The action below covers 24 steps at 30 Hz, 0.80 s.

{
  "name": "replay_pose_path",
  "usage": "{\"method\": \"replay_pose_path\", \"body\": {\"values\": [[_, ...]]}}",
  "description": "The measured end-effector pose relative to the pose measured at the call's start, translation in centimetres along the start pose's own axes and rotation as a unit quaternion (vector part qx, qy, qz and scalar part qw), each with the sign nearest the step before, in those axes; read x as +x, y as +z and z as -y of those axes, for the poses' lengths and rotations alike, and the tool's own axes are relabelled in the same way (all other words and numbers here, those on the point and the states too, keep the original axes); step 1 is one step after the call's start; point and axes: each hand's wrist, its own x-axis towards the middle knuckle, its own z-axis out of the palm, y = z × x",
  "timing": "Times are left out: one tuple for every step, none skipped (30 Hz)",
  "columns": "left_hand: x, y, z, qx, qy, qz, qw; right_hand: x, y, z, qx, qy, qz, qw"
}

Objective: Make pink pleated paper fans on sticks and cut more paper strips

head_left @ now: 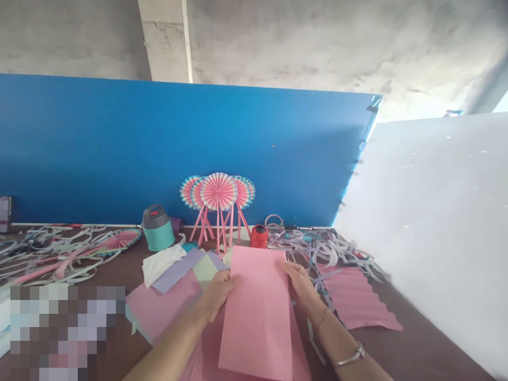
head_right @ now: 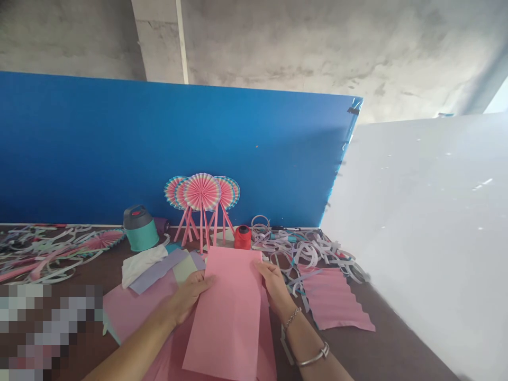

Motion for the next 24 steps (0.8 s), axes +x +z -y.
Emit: {"method": "replay_pose_path", "body": {"values": [[0.0, 0.0, 0.0, 0.0, 0.0, 0.001, 1.0, 0.0, 0.0, 0.1, -0.001, -0.001, 0.002, 1.0], [0.0, 0.0, 0.0, 0.0, 0.0, 0.001, 1.0, -0.1, 0.1, 0.1, -0.001, -0.003, 0.005, 1.0], [0.0, 0.1, 0.0, 0.0, 0.001, 0.003, 1.0, -0.1, 0.0, 0.1, 0.0, -0.004, 0.01, 1.0], [0.0, 0.1, 0.0, 0.0, 0.001, 0.006, 1.0, 0.0, 0.0, 0.0, 0.003, -0.005, 0.014, 1.0], [0.0, 0.1, 0.0, 0.002, 0.002, 0.01, 1.0, 0.1, -0.1, -0.1, 0.006, -0.006, 0.018, 1.0], [-0.1, 0.1, -0.1, 0.006, 0.002, 0.014, 1.0, 0.2, -0.3, -0.2, 0.008, -0.006, 0.019, 1.0], [-0.1, 0.1, -0.1, 0.011, 0.003, 0.017, 1.0, 0.3, -0.4, -0.3, 0.009, -0.007, 0.017, 1.0], [-0.1, 0.1, -0.1, 0.018, 0.005, 0.019, 1.0, 0.5, -0.6, -0.5, 0.009, -0.01, 0.012, 1.0], [-0.1, 0.1, -0.1, 0.024, 0.007, 0.02, 0.999, 0.6, -0.7, -0.6, 0.01, -0.016, 0.002, 1.0], [-0.1, 0.1, -0.1, 0.03, 0.008, 0.022, 0.999, 0.8, -0.8, -0.7, 0.011, -0.022, -0.007, 1.0], [-0.1, 0.1, -0.1, 0.035, 0.009, 0.025, 0.999, 0.9, -0.9, -0.8, 0.013, -0.026, -0.014, 0.999], [-0.1, 0.1, -0.1, 0.038, 0.009, 0.028, 0.999, 0.9, -1.0, -0.9, 0.014, -0.027, -0.019, 0.999], [-0.1, 0.1, -0.1, 0.041, 0.01, 0.031, 0.999, 1.0, -1.0, -0.9, 0.015, -0.025, -0.023, 0.999], [-0.1, 0.1, -0.1, 0.043, 0.011, 0.034, 0.998, 1.0, -1.1, -0.9, 0.014, -0.022, -0.03, 0.999], [-0.1, 0.1, -0.1, 0.045, 0.011, 0.037, 0.998, 1.0, -1.0, -0.9, 0.011, -0.02, -0.039, 0.999], [-0.1, 0.2, -0.2, 0.047, 0.013, 0.039, 0.998, 0.9, -1.0, -0.8, 0.006, -0.021, -0.049, 0.999], [-0.1, 0.2, -0.2, 0.049, 0.013, 0.041, 0.998, 0.8, -1.0, -0.7, -0.002, -0.025, -0.057, 0.998], [-0.1, 0.3, -0.2, 0.051, 0.012, 0.043, 0.998, 0.7, -0.9, -0.6, -0.011, -0.029, -0.06, 0.998], [-0.1, 0.3, -0.3, 0.052, 0.011, 0.045, 0.998, 0.6, -0.8, -0.4, -0.022, -0.032, -0.058, 0.998], [-0.1, 0.4, -0.3, 0.052, 0.008, 0.046, 0.998, 0.5, -0.8, -0.2, -0.033, -0.035, -0.055, 0.997], [-0.2, 0.4, -0.3, 0.052, 0.005, 0.047, 0.998, 0.4, -0.7, -0.1, -0.041, -0.035, -0.052, 0.997], [-0.2, 0.4, -0.3, 0.051, 0.002, 0.047, 0.998, 0.3, -0.6, 0.1, -0.045, -0.034, -0.05, 0.997], [-0.2, 0.5, -0.4, 0.052, 0.0, 0.047, 0.998, 0.2, -0.5, 0.2, -0.045, -0.031, -0.05, 0.997], [-0.2, 0.5, -0.4, 0.054, 0.001, 0.047, 0.997, 0.2, -0.4, 0.2, -0.044, -0.028, -0.052, 0.997]]}}
